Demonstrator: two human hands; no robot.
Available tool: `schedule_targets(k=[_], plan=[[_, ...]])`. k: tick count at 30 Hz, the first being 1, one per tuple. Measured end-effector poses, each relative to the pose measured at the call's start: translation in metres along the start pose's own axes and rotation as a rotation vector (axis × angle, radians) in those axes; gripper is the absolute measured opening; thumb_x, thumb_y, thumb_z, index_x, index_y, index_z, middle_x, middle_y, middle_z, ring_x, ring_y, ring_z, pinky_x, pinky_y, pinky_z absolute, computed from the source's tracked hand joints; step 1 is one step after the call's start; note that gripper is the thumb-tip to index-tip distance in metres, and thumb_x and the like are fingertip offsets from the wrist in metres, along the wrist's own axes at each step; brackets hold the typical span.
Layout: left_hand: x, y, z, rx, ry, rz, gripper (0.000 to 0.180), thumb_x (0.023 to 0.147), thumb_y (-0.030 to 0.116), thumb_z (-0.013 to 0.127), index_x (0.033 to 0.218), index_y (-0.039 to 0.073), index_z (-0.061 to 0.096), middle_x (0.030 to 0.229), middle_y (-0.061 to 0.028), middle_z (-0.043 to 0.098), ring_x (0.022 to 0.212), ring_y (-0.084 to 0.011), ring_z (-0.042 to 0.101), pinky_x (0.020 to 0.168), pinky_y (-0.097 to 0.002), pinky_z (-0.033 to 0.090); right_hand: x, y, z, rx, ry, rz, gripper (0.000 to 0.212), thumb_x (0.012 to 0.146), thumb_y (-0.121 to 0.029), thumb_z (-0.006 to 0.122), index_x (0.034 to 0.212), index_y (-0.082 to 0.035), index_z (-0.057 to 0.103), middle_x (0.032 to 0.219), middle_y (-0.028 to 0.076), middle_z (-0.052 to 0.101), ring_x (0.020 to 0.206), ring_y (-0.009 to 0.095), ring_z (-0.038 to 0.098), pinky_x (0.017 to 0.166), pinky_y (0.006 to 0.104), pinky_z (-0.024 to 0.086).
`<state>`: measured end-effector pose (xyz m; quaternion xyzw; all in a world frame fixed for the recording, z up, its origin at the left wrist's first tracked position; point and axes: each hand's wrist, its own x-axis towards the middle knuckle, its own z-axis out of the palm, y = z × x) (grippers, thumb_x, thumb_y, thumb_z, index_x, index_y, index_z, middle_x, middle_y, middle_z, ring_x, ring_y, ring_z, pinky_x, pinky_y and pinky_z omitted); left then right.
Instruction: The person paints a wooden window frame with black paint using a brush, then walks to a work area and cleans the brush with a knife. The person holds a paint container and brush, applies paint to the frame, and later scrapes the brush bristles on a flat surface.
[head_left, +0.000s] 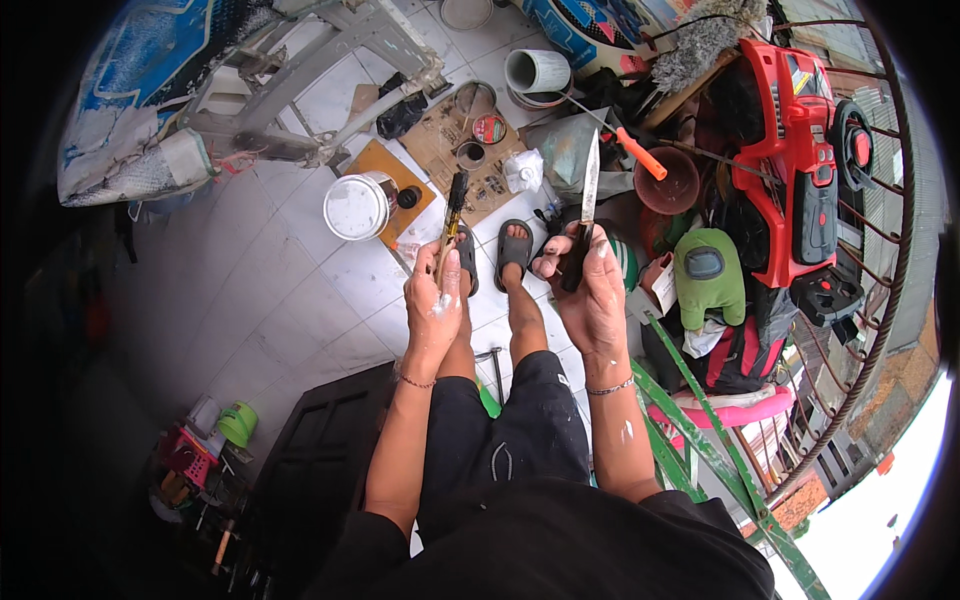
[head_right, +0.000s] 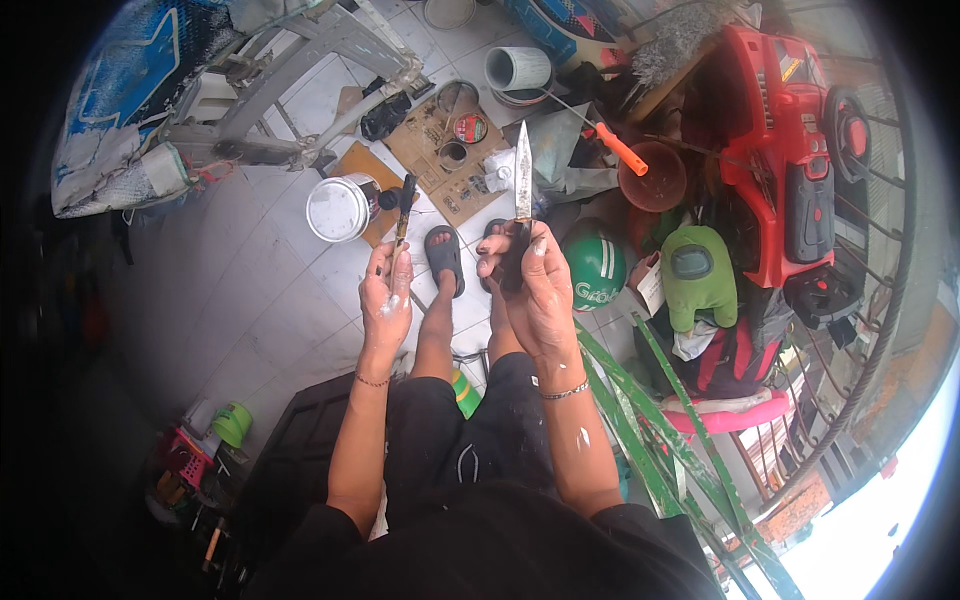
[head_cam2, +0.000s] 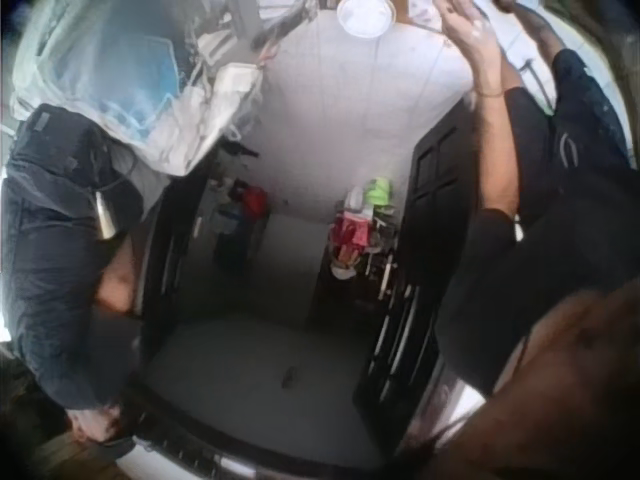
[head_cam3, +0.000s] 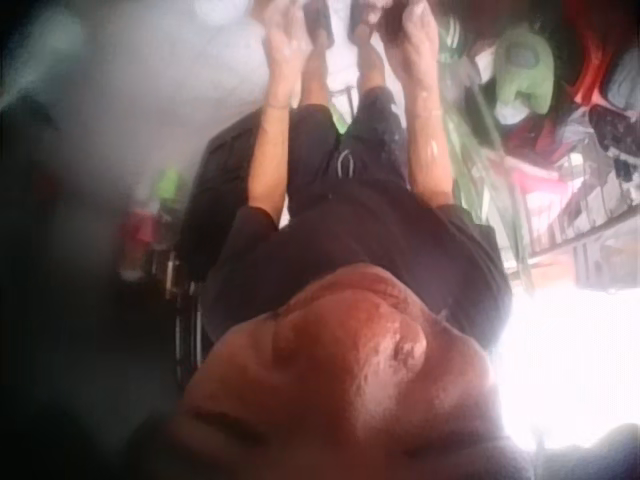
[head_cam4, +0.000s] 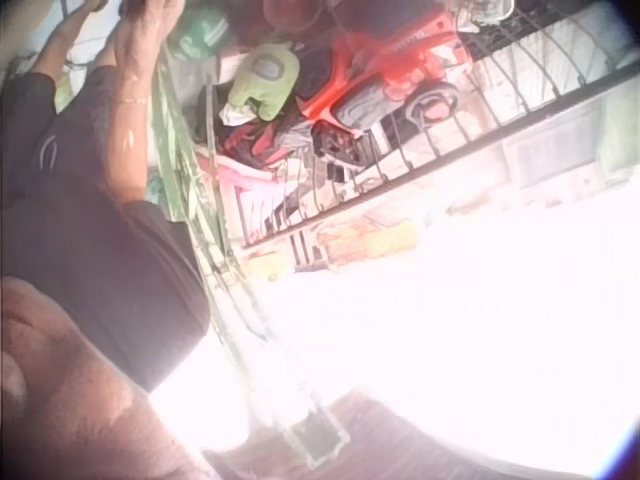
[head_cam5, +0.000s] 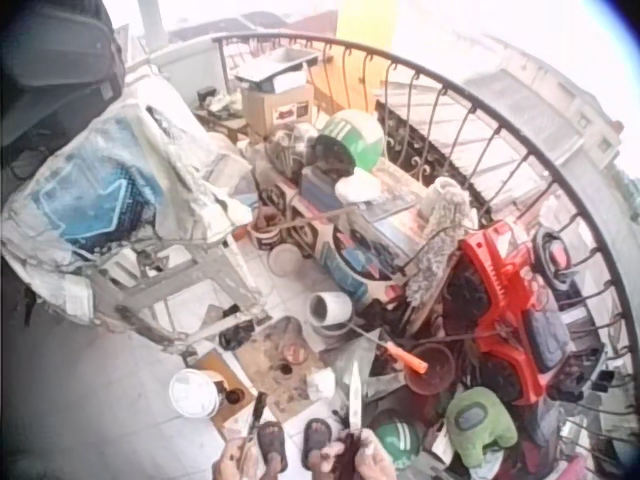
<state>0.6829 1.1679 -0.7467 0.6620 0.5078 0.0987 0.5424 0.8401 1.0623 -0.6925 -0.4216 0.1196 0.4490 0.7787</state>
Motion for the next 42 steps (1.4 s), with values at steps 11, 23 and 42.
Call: schedule_targets(k=[11, 23, 42], plan=[[-0.008, -0.057, 0.019, -0.031, 0.120, 0.101, 0.029, 0.101, 0.023, 0.059, 0.116, -0.002, 0.057, 0.082, -0.0046, 0.060, 0.076, -0.0101, 0.054, 0.072, -0.0270, 0.045, 0.027, 0.051, -0.041, -0.052, -0.267, 0.070, 0.031, 0.101, -0.031, 0.059, 0.112, -0.003, 0.055, 0.081, 0.001, 0.052, 0.070, 0.010, 0.047, 0.075, 0.0323, 0.045], [0.054, -0.152, 0.013, -0.101, 0.068, 0.132, 0.023, 0.099, 0.016, 0.061, 0.112, -0.001, 0.053, 0.092, -0.0198, 0.068, 0.084, -0.0345, 0.067, 0.075, -0.0411, 0.050, 0.118, 0.184, -0.060, -0.848, -0.056, -0.135, 0.029, 0.087, -0.014, 0.079, 0.108, 0.003, 0.067, 0.088, 0.003, 0.067, 0.067, 0.006, 0.052, 0.061, 0.0209, 0.042], [0.174, -0.473, 0.136, -0.316, -0.199, 0.027, 0.034, 0.099, 0.022, 0.063, 0.107, 0.001, 0.038, 0.076, -0.0117, 0.062, 0.055, -0.0168, 0.063, 0.049, -0.0344, 0.048, 0.264, 0.347, -0.321, -0.922, -0.185, -0.255, 0.035, 0.100, -0.028, 0.063, 0.117, 0.002, 0.063, 0.086, 0.002, 0.062, 0.068, 0.006, 0.047, 0.061, 0.0238, 0.040]])
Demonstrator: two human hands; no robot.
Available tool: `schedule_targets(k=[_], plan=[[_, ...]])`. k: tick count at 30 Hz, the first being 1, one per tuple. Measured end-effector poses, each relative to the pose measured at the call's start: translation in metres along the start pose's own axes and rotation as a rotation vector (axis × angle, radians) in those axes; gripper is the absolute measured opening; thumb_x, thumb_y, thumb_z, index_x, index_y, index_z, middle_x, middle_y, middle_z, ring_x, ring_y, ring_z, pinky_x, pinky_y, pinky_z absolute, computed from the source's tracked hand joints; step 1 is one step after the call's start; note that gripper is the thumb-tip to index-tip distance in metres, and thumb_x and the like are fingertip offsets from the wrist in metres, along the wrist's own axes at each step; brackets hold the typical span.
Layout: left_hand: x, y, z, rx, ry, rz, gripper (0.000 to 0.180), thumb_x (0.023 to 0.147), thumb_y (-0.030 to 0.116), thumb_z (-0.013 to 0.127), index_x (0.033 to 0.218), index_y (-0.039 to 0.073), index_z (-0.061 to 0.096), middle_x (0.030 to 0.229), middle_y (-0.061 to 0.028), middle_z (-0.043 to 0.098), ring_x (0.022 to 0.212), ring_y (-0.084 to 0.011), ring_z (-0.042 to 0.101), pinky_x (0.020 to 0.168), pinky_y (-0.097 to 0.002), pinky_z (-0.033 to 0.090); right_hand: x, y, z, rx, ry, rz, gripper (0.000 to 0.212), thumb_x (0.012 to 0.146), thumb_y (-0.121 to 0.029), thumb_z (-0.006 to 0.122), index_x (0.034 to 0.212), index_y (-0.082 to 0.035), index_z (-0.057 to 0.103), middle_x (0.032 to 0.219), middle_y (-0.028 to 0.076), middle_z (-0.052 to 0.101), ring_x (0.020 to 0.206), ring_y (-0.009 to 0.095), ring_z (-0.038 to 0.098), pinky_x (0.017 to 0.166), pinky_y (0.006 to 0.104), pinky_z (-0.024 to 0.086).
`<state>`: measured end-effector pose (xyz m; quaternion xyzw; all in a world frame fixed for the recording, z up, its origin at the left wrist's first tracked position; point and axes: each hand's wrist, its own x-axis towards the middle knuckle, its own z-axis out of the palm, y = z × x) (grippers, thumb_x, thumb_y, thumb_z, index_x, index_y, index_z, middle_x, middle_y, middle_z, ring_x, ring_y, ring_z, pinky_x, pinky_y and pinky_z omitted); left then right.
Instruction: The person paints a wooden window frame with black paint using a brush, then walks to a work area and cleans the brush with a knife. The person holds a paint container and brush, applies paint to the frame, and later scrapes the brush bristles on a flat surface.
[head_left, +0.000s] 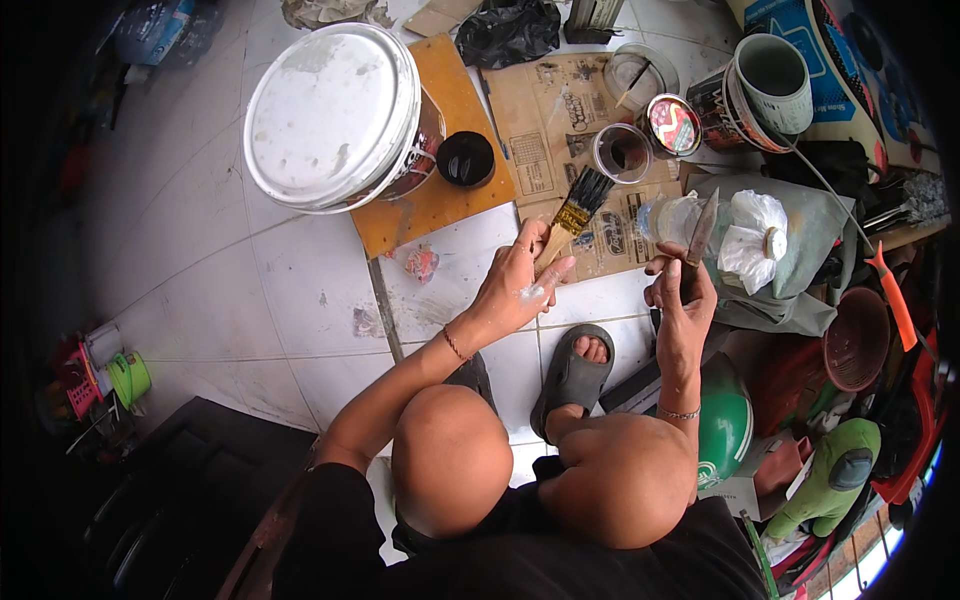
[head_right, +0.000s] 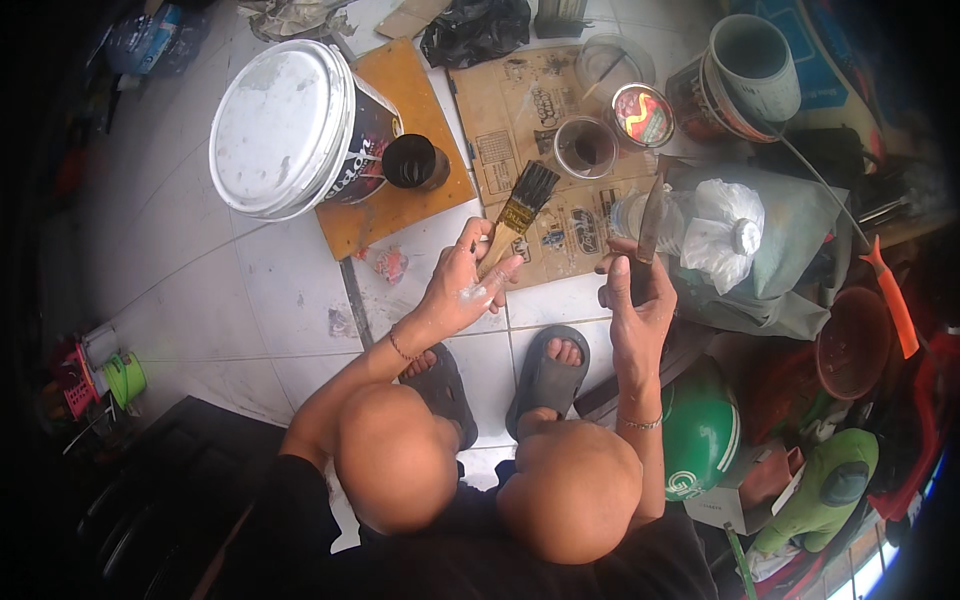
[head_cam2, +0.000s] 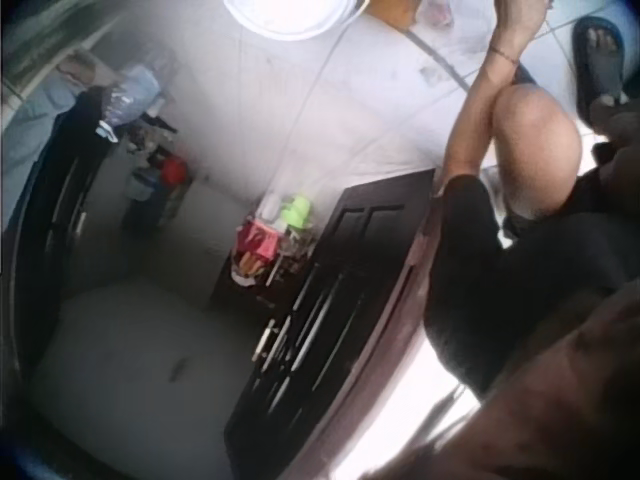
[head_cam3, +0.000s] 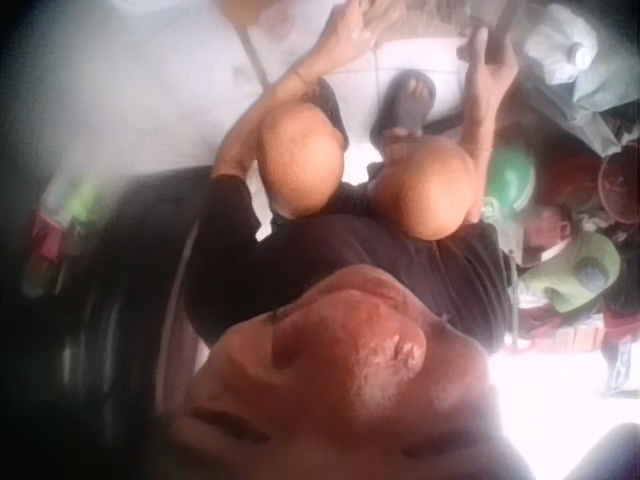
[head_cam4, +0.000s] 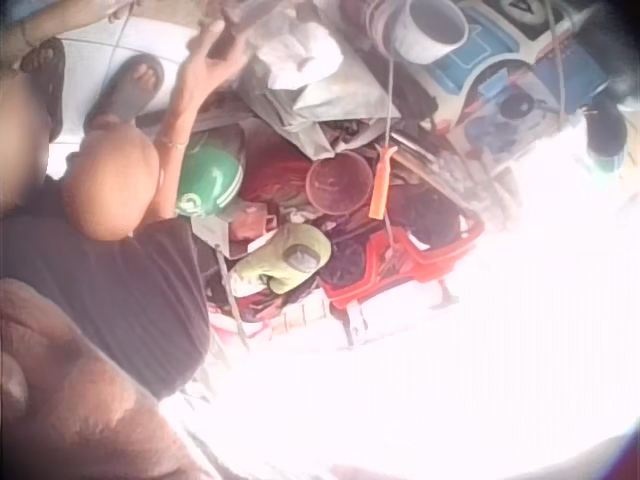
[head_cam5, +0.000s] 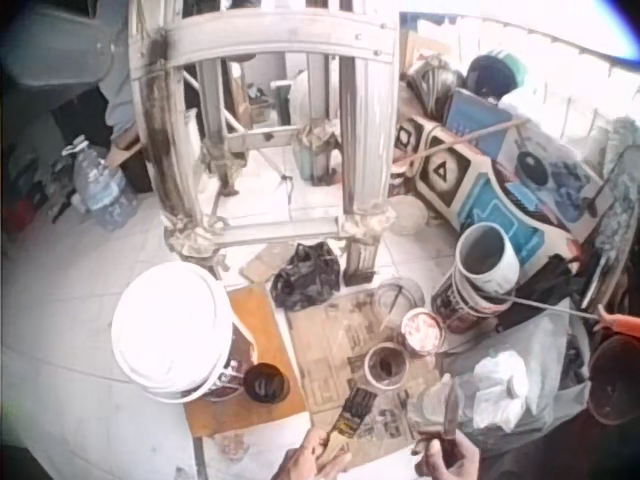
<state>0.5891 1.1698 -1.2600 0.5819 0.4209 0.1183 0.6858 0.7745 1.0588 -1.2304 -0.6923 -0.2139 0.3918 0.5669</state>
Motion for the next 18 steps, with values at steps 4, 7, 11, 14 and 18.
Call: schedule_targets(k=[4, 7, 11, 14, 18], plan=[[0.001, -0.062, 0.012, 0.017, 0.020, 0.043, 0.037, 0.103, 0.032, 0.055, 0.116, 0.003, 0.036, 0.077, -0.0058, 0.060, 0.057, -0.0092, 0.053, 0.051, -0.0264, 0.046, -0.016, 0.051, -0.003, 0.155, -0.085, 0.096, 0.033, 0.106, -0.030, 0.051, 0.120, 0.000, 0.052, 0.087, 0.005, 0.059, 0.074, 0.012, 0.055, 0.072, 0.0296, 0.051], [-0.006, -0.091, 0.023, -0.066, 0.105, 0.048, 0.037, 0.107, 0.038, 0.044, 0.118, 0.003, 0.038, 0.079, -0.0031, 0.057, 0.061, -0.0088, 0.049, 0.056, -0.0242, 0.045, -0.029, 0.072, 0.008, 0.087, -0.194, 0.160, 0.032, 0.106, -0.033, 0.050, 0.120, -0.003, 0.050, 0.085, 0.006, 0.059, 0.073, 0.013, 0.060, 0.067, 0.0277, 0.051], [-0.023, -0.104, 0.048, -0.635, 0.216, 0.008, 0.030, 0.110, 0.034, 0.035, 0.119, 0.007, 0.044, 0.098, -0.0062, 0.058, 0.087, -0.0124, 0.056, 0.080, -0.0309, 0.049, -0.040, 0.077, 0.018, 0.025, -0.184, 0.251, 0.033, 0.105, -0.034, 0.050, 0.120, -0.004, 0.050, 0.083, 0.005, 0.059, 0.069, 0.014, 0.062, 0.057, 0.0253, 0.049], [-0.025, -0.100, 0.056, -0.880, 0.266, -0.053, 0.018, 0.109, 0.022, 0.041, 0.120, 0.009, 0.046, 0.115, -0.0088, 0.059, 0.114, -0.0204, 0.060, 0.098, -0.0385, 0.050, -0.037, 0.094, 0.014, -0.131, -0.188, 0.084, 0.032, 0.106, -0.032, 0.049, 0.118, -0.003, 0.054, 0.077, 0.004, 0.059, 0.065, 0.011, 0.058, 0.058, 0.0249, 0.048], [-0.004, -0.099, 0.063, -1.055, 0.326, 0.042, 0.020, 0.103, 0.013, 0.053, 0.123, 0.007, 0.051, 0.127, -0.0090, 0.057, 0.121, -0.0241, 0.059, 0.107, -0.0453, 0.048, -0.023, 0.074, 0.014, -0.387, -0.221, 0.005, 0.031, 0.106, -0.028, 0.049, 0.116, 0.000, 0.057, 0.068, 0.006, 0.057, 0.062, 0.011, 0.054, 0.058, 0.0257, 0.045]])
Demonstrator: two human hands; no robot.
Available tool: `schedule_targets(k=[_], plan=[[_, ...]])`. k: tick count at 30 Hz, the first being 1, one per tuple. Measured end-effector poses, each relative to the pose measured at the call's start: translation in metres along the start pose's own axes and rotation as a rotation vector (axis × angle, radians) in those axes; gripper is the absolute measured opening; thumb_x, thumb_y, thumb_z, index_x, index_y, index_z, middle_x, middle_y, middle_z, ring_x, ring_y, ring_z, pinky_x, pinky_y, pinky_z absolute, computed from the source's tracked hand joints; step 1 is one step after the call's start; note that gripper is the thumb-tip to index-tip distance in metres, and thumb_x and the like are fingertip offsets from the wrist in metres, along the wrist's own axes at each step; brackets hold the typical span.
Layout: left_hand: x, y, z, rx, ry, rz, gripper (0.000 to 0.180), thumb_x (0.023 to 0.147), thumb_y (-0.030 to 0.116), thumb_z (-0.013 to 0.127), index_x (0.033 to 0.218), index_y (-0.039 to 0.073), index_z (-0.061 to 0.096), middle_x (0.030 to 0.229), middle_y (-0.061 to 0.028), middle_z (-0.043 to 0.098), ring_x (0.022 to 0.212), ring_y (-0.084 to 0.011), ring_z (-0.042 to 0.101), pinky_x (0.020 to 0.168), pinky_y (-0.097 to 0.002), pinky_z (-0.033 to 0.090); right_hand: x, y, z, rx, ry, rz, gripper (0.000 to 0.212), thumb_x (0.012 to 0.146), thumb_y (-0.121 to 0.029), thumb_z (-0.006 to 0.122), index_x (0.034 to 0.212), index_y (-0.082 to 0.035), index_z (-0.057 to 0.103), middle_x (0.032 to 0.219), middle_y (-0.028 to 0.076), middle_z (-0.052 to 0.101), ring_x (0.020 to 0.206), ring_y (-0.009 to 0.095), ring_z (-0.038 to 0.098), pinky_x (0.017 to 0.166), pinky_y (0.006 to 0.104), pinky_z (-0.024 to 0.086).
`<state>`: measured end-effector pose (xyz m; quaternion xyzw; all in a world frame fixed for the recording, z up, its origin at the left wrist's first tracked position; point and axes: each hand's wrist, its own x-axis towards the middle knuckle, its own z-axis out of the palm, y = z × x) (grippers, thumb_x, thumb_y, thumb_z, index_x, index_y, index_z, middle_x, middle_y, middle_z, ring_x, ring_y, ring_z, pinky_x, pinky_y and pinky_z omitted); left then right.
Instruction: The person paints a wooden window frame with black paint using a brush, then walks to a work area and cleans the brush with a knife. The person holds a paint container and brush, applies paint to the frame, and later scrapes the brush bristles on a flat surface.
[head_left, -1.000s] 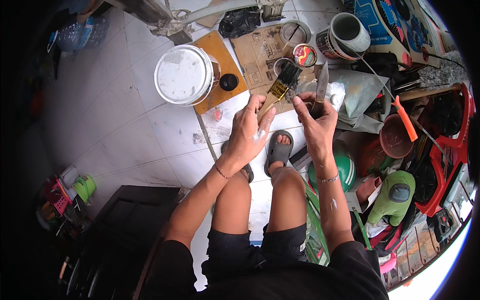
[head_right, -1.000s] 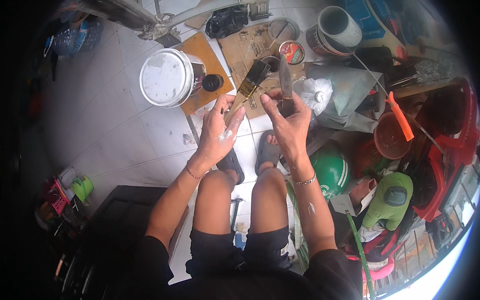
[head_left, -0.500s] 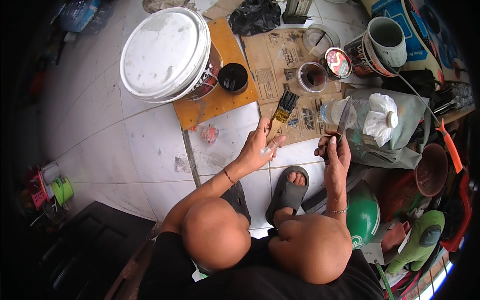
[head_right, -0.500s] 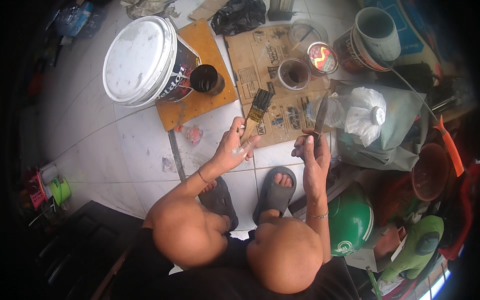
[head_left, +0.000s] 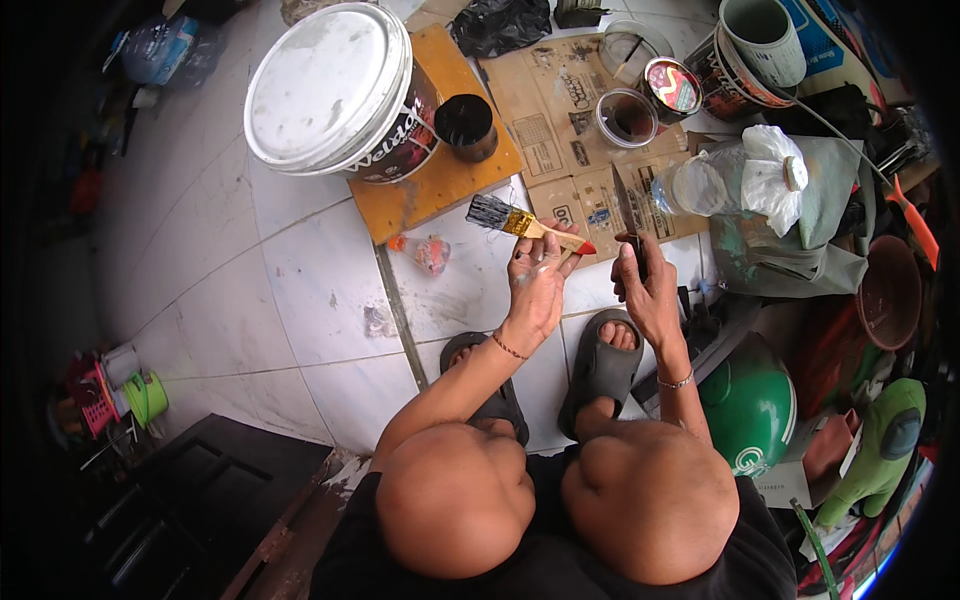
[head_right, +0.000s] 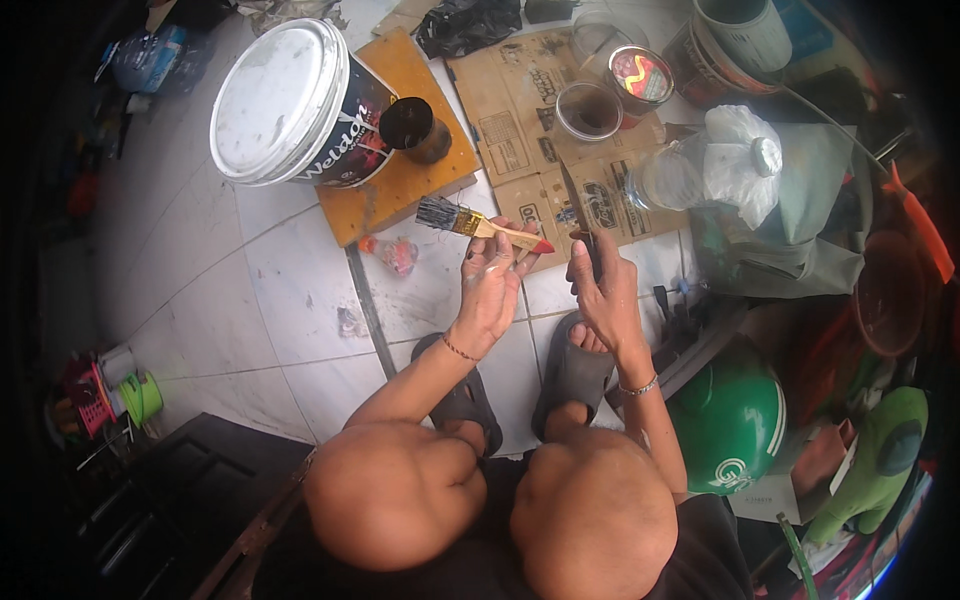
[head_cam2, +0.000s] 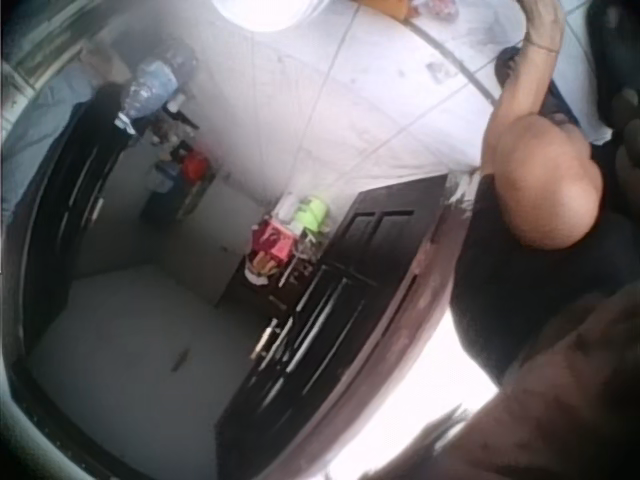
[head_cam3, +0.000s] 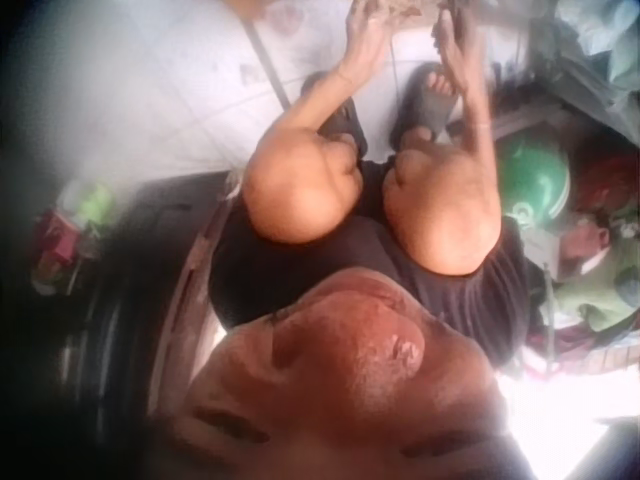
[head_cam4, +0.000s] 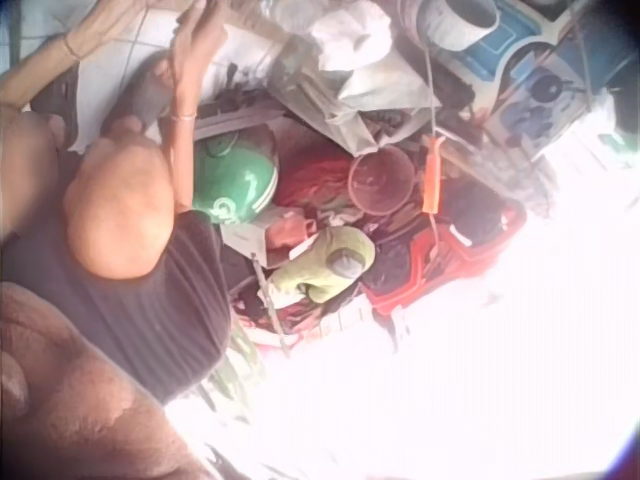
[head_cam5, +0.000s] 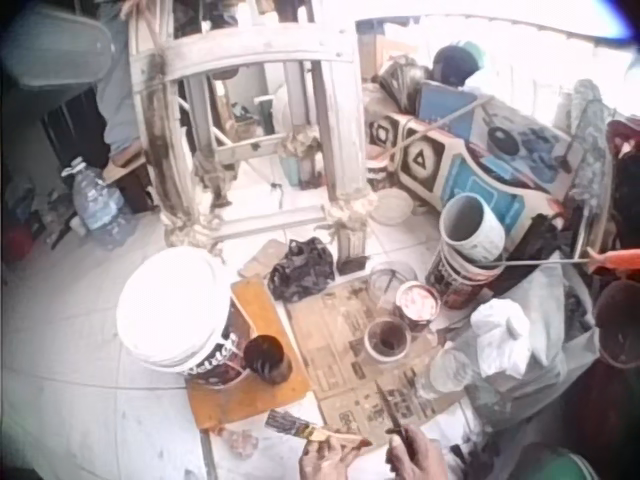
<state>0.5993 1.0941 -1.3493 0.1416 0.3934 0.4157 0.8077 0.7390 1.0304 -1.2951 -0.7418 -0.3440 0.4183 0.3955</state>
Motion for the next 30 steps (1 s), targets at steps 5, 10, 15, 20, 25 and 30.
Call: schedule_targets(k=[5, 10, 15, 20, 25, 30], plan=[[0.029, -0.012, 0.011, -0.035, -0.013, 0.118, 0.029, 0.099, 0.010, 0.061, 0.128, 0.004, 0.057, 0.125, -0.0065, 0.060, 0.117, -0.0196, 0.060, 0.107, -0.0395, 0.051, 0.025, -0.011, -0.014, -0.277, 0.085, -0.241, 0.029, 0.102, -0.024, 0.055, 0.109, 0.004, 0.059, 0.085, 0.027, 0.062, 0.079, 0.048, 0.060, 0.068, 0.0416, 0.048], [0.056, -0.023, 0.009, -0.040, 0.008, 0.133, 0.029, 0.098, 0.009, 0.061, 0.127, 0.005, 0.059, 0.129, -0.0057, 0.060, 0.118, -0.0207, 0.060, 0.108, -0.0359, 0.051, 0.055, -0.026, -0.019, -0.493, -0.047, -0.472, 0.021, 0.097, -0.021, 0.060, 0.108, -0.003, 0.060, 0.086, 0.022, 0.065, 0.078, 0.044, 0.063, 0.065, 0.0481, 0.048], [0.073, -0.026, 0.013, -0.071, 0.012, 0.103, 0.030, 0.099, 0.008, 0.060, 0.128, 0.006, 0.057, 0.126, -0.0052, 0.061, 0.118, -0.0181, 0.060, 0.108, -0.0340, 0.050, 0.092, -0.029, -0.021, -0.660, -0.104, -0.626, 0.017, 0.092, -0.018, 0.063, 0.106, -0.008, 0.062, 0.083, 0.016, 0.063, 0.076, 0.040, 0.062, 0.063, 0.0488, 0.046], [0.079, -0.023, 0.017, -0.103, 0.039, 0.060, 0.029, 0.099, 0.005, 0.059, 0.128, 0.008, 0.057, 0.123, -0.0035, 0.062, 0.117, -0.0159, 0.059, 0.110, -0.0350, 0.048, 0.119, -0.031, -0.014, -0.703, -0.130, -0.770, 0.018, 0.090, -0.016, 0.063, 0.106, -0.007, 0.062, 0.084, 0.012, 0.061, 0.079, 0.036, 0.062, 0.063, 0.0454, 0.047], [0.081, -0.027, 0.019, -0.158, 0.039, 0.068, 0.028, 0.099, 0.006, 0.060, 0.127, 0.008, 0.058, 0.121, -0.0027, 0.062, 0.115, -0.0157, 0.059, 0.111, -0.0355, 0.047, 0.139, -0.024, -0.008, -0.762, -0.211, -0.836, 0.018, 0.090, -0.015, 0.063, 0.106, -0.007, 0.063, 0.081, 0.011, 0.059, 0.078, 0.033, 0.062, 0.062, 0.0445, 0.047], [0.082, -0.026, 0.018, -0.189, 0.026, 0.064, 0.027, 0.099, 0.007, 0.059, 0.126, 0.006, 0.058, 0.121, -0.0032, 0.062, 0.116, -0.0161, 0.059, 0.112, -0.0361, 0.046, 0.147, -0.018, -0.004, -0.747, -0.217, -0.865, 0.018, 0.090, -0.016, 0.063, 0.105, -0.007, 0.063, 0.080, 0.011, 0.059, 0.077, 0.033, 0.062, 0.062, 0.0440, 0.048]])
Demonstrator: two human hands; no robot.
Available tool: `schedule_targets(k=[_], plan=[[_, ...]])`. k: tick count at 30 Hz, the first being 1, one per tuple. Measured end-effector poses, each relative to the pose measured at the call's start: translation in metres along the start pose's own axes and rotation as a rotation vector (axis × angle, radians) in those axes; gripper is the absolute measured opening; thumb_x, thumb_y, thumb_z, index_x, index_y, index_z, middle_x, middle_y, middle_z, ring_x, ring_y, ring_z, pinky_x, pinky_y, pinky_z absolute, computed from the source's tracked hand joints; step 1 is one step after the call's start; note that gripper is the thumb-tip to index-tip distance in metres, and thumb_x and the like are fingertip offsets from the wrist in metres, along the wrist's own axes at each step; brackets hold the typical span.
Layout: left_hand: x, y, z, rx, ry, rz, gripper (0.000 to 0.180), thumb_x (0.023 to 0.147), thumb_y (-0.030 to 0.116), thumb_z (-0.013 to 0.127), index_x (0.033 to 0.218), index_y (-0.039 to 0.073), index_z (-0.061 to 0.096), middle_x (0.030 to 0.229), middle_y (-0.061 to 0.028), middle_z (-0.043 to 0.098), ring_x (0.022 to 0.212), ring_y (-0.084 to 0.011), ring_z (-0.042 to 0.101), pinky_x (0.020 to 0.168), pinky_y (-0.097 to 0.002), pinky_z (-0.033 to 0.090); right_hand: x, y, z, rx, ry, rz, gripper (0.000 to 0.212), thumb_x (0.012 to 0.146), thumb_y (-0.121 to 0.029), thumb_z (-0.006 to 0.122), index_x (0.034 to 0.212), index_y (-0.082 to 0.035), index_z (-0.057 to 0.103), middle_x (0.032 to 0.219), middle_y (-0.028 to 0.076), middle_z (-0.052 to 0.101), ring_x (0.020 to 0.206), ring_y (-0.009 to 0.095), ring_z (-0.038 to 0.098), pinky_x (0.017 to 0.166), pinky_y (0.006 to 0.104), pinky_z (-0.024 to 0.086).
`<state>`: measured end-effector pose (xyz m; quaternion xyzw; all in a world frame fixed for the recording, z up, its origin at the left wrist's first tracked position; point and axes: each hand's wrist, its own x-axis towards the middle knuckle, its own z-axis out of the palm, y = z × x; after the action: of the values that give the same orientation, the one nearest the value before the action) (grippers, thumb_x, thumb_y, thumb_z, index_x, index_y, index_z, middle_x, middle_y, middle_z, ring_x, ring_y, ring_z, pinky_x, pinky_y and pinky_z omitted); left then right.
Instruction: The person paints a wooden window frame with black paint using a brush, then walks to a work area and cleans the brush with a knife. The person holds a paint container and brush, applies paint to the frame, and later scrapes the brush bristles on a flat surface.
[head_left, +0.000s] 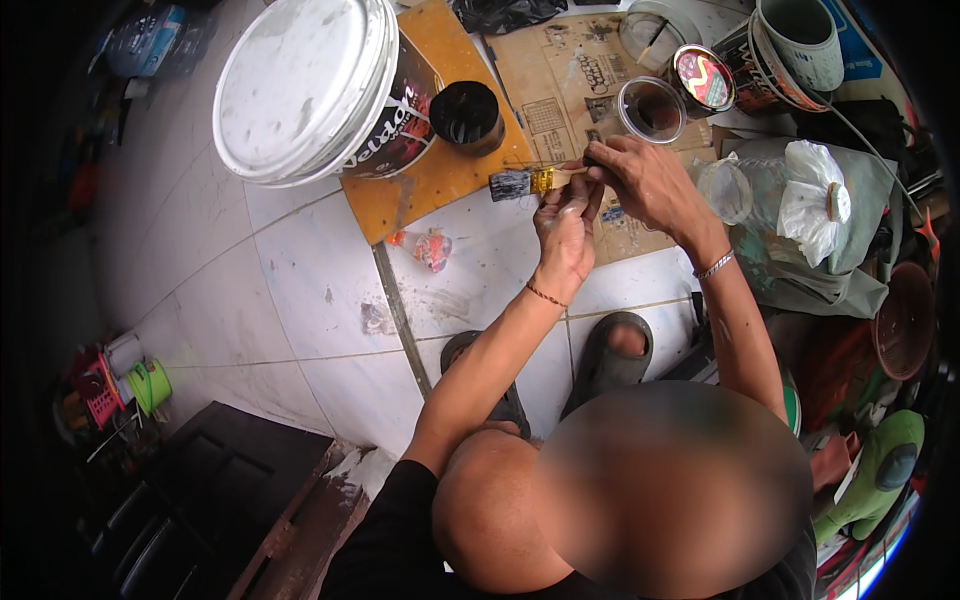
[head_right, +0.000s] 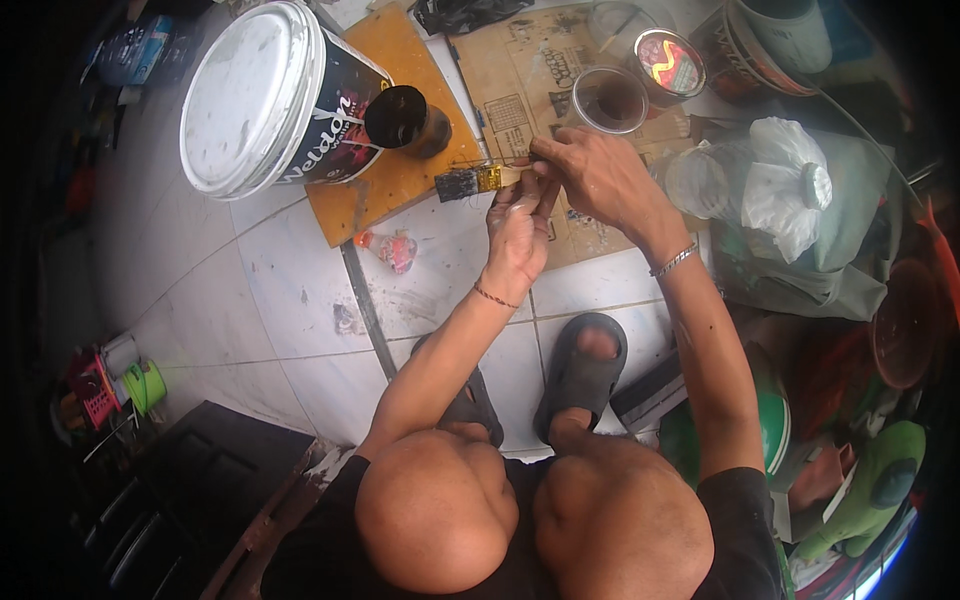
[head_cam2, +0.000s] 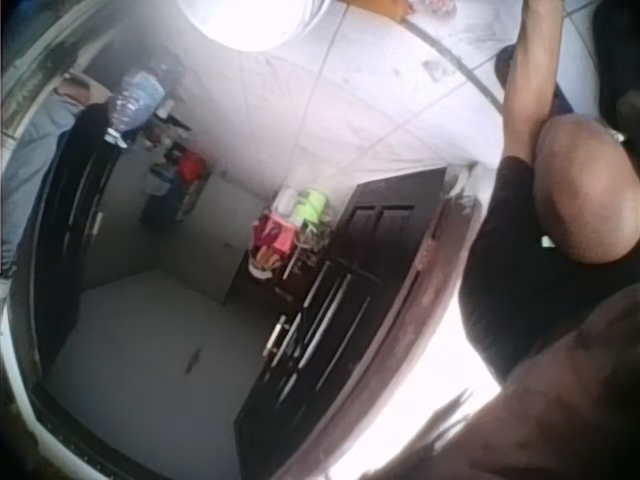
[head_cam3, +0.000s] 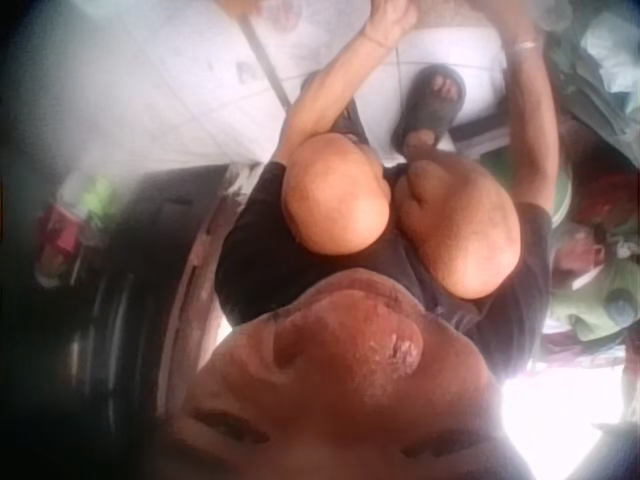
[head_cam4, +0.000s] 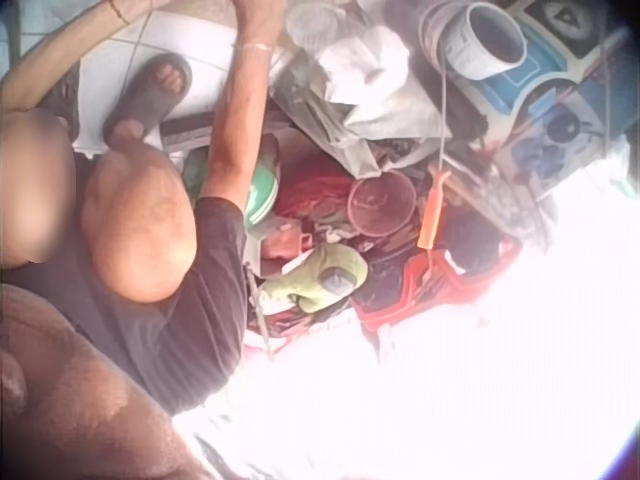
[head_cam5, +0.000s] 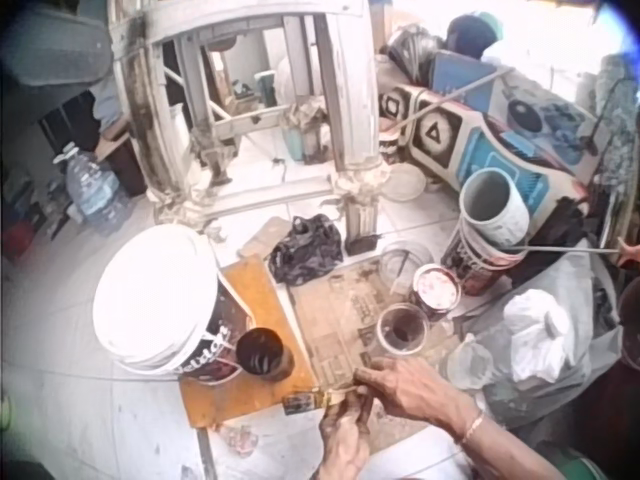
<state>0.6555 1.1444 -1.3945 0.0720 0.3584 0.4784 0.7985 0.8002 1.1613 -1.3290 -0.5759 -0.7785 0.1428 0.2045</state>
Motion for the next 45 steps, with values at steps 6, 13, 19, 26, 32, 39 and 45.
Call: schedule_targets(k=[6, 13, 19, 26, 32, 39, 45], plan=[[-0.001, 0.002, -0.008, 0.042, -0.012, 0.000, 0.027, 0.101, 0.009, 0.056, 0.128, 0.005, 0.056, 0.125, -0.0052, 0.061, 0.120, -0.0180, 0.057, 0.113, -0.0366, 0.045, 0.001, 0.003, 0.004, 0.026, 0.010, -0.002, 0.019, 0.090, -0.017, 0.064, 0.105, -0.007, 0.063, 0.081, 0.011, 0.061, 0.076, 0.034, 0.063, 0.060, 0.0438, 0.048], [0.002, -0.001, -0.009, 0.070, -0.039, 0.024, 0.025, 0.102, 0.011, 0.054, 0.127, 0.007, 0.056, 0.126, -0.0039, 0.060, 0.120, -0.0171, 0.056, 0.110, -0.0352, 0.047, -0.002, 0.003, 0.002, 0.094, -0.009, 0.049, 0.015, 0.094, -0.019, 0.061, 0.102, -0.007, 0.060, 0.081, 0.013, 0.061, 0.077, 0.037, 0.061, 0.061, 0.0465, 0.047], [0.001, -0.002, 0.001, 0.101, -0.069, -0.001, 0.024, 0.102, 0.012, 0.055, 0.125, 0.009, 0.058, 0.126, -0.0025, 0.059, 0.118, -0.0165, 0.058, 0.109, -0.0332, 0.049, -0.007, 0.001, -0.015, 0.087, 0.000, 0.091, 0.016, 0.095, -0.020, 0.058, 0.100, -0.005, 0.059, 0.084, 0.015, 0.062, 0.080, 0.039, 0.061, 0.065, 0.0481, 0.047], [-0.003, -0.004, 0.006, 0.149, -0.078, -0.040, 0.024, 0.102, 0.012, 0.055, 0.126, 0.007, 0.057, 0.126, -0.0034, 0.059, 0.118, -0.0178, 0.058, 0.109, -0.0348, 0.048, -0.010, -0.001, -0.021, 0.103, 0.010, 0.141, 0.019, 0.095, -0.020, 0.058, 0.106, -0.005, 0.062, 0.086, 0.015, 0.063, 0.084, 0.040, 0.062, 0.067, 0.0482, 0.047], [0.000, -0.001, -0.002, 0.112, -0.004, -0.003, 0.024, 0.103, 0.011, 0.053, 0.126, 0.006, 0.057, 0.126, -0.0044, 0.059, 0.118, -0.0168, 0.058, 0.109, -0.0347, 0.049, -0.010, 0.008, -0.002, 0.105, 0.001, 0.079, 0.019, 0.095, -0.020, 0.059, 0.107, -0.005, 0.062, 0.084, 0.016, 0.063, 0.082, 0.039, 0.062, 0.066, 0.0483, 0.047], [-0.003, 0.002, -0.001, 0.090, -0.013, 0.005, 0.025, 0.104, 0.011, 0.051, 0.128, 0.007, 0.055, 0.126, -0.0048, 0.059, 0.118, -0.0167, 0.058, 0.108, -0.0341, 0.049, -0.001, 0.010, -0.001, 0.108, -0.021, 0.016, 0.017, 0.095, -0.020, 0.059, 0.102, -0.004, 0.060, 0.081, 0.015, 0.061, 0.078, 0.038, 0.061, 0.064, 0.0484, 0.046], [-0.009, 0.004, 0.002, 0.107, 0.022, -0.004, 0.028, 0.104, 0.012, 0.052, 0.131, 0.006, 0.053, 0.127, -0.0060, 0.059, 0.119, -0.0174, 0.058, 0.109, -0.0341, 0.048, 0.001, 0.008, -0.010, 0.102, -0.093, 0.016, 0.019, 0.094, -0.018, 0.060, 0.104, -0.002, 0.058, 0.085, 0.018, 0.062, 0.080, 0.041, 0.061, 0.065, 0.0494, 0.046]])
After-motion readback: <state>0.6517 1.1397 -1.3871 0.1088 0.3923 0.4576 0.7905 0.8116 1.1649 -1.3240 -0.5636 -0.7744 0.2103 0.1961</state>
